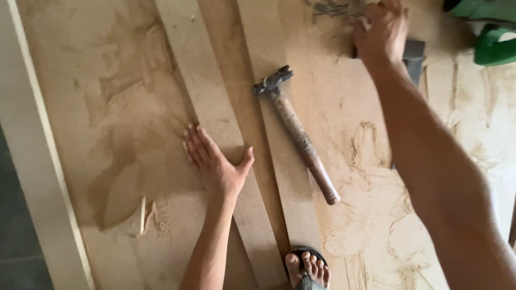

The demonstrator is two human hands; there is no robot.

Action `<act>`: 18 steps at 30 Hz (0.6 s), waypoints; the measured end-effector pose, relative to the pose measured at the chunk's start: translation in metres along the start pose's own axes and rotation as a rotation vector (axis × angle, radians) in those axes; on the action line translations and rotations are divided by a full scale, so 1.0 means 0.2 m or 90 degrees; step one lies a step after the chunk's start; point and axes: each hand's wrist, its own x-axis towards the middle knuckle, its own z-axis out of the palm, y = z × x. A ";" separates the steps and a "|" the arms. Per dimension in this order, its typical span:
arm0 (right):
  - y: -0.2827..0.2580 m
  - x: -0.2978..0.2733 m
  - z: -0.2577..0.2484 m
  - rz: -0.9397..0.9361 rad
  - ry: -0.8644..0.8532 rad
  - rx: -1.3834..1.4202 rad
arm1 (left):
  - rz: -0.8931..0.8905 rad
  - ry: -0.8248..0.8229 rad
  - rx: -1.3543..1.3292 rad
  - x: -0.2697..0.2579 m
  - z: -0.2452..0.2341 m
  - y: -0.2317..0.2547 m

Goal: The person hammers nails into a wooden board to secure it, applies glue to the board with their fingers, and then presses it onto a larger wooden surface.

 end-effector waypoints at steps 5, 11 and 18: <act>-0.03 0.04 -0.10 -0.296 0.066 -0.167 | -0.012 0.005 -0.003 0.01 0.01 -0.01; -0.43 -0.31 -0.19 -0.338 -0.136 0.132 | 0.097 0.107 -0.116 -0.05 -0.01 0.02; -0.96 -0.63 -0.40 -0.114 -0.613 0.544 | 0.207 0.106 -0.327 -0.05 -0.18 0.16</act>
